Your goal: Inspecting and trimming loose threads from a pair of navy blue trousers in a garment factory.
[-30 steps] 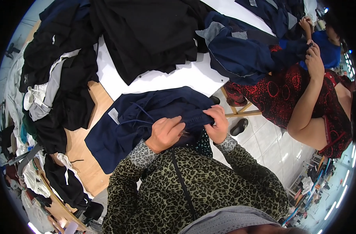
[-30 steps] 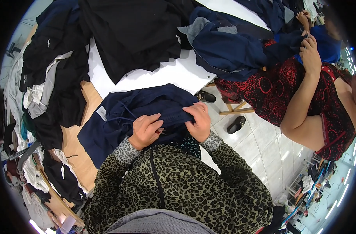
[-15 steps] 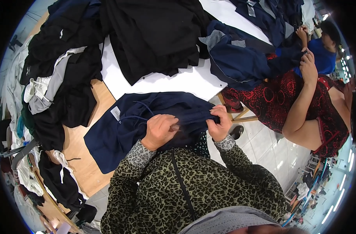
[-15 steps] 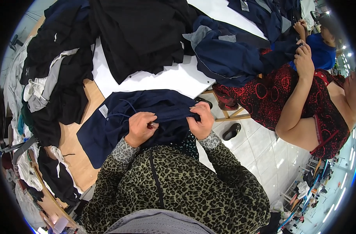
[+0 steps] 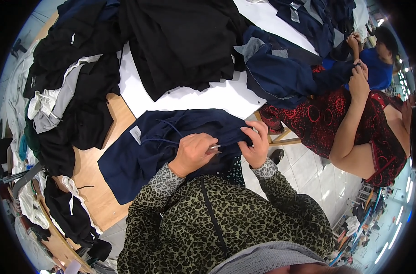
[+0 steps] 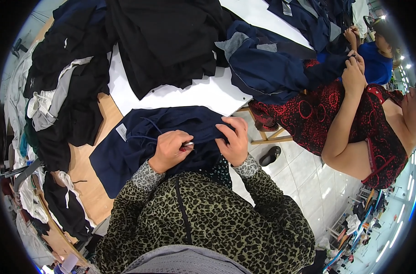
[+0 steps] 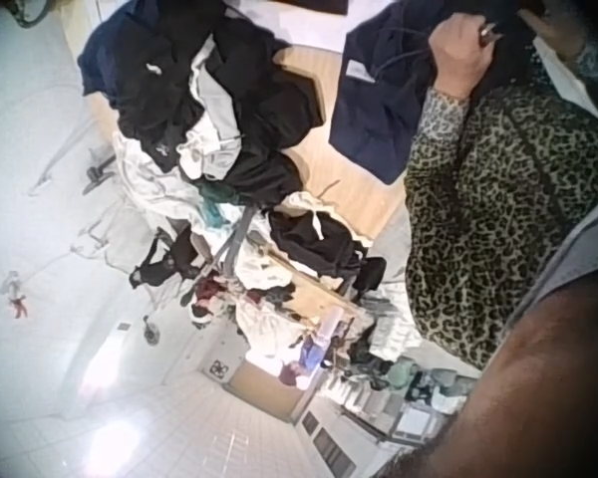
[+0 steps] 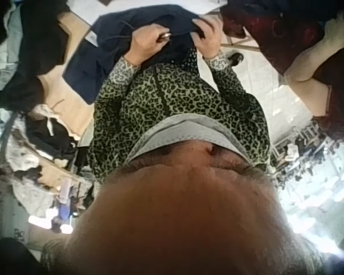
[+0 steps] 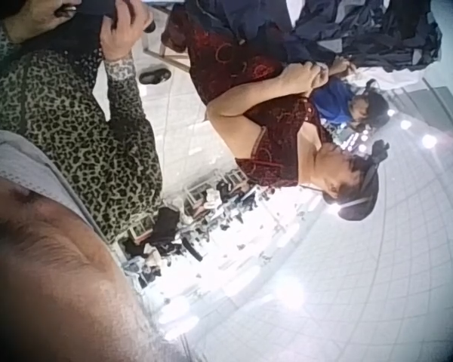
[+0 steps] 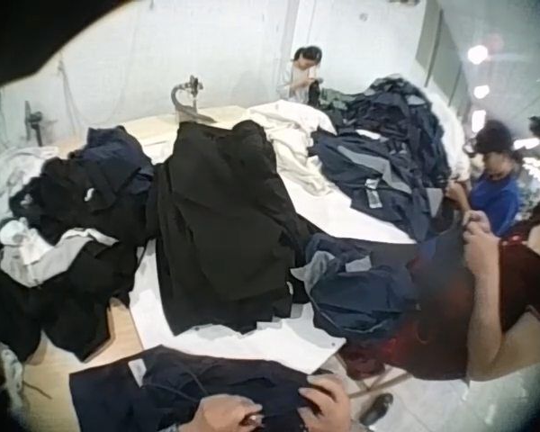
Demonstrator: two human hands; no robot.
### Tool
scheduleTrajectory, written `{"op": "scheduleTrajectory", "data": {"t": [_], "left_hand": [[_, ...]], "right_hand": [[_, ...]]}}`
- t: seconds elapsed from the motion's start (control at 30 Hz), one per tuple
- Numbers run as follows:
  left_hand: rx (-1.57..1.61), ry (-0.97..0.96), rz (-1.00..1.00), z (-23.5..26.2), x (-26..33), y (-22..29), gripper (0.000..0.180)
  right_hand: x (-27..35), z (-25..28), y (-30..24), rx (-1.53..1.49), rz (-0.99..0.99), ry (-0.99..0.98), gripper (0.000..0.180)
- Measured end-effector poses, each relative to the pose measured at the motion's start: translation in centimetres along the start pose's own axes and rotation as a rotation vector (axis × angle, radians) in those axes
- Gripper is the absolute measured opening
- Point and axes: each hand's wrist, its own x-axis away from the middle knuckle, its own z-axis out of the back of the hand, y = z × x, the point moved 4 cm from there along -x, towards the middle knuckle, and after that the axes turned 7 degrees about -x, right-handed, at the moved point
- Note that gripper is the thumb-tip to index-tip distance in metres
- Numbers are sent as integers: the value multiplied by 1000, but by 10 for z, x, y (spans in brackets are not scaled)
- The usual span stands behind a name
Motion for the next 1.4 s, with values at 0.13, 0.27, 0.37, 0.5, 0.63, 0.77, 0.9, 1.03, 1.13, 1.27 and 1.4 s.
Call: {"op": "scheduleTrajectory", "data": {"t": [0.13, 0.27, 0.37, 0.5, 0.63, 0.77, 0.9, 1.03, 1.13, 1.27, 1.4], "left_hand": [[16, -6, 9, -4, -7, 2, 37], [33, -19, 2, -5, -11, 1, 41], [64, -85, 14, -4, -18, 8, 37], [245, -134, 303, -4, -35, 7, 31], [378, -299, 418, -18, -41, 2, 35], [387, -314, 448, -28, -42, 4, 35], [376, -301, 486, -34, -32, -6, 30], [384, -351, 490, -33, -30, -10, 29], [387, -384, 455, -32, -33, -7, 28], [653, -422, 670, -33, -31, -9, 29], [914, -460, 810, -36, -26, -14, 30]], "right_hand": [[3, 0, 9, -149, 165, -26, 35], [1, 2, 9, -164, 271, -2, 30], [6, 1, 10, -137, 238, -14, 28], [5, 1, 11, -106, 316, -17, 27], [9, 5, 14, -118, 219, 88, 26], [16, 3, 14, -175, -54, 142, 30], [3, -2, 18, -361, -459, -132, 30], [2, -6, 24, -1012, -850, -342, 42], [6, -7, 25, -891, -843, -467, 36], [11, -8, 22, -895, -885, -427, 33], [6, -6, 17, -657, -657, -375, 27]]}}
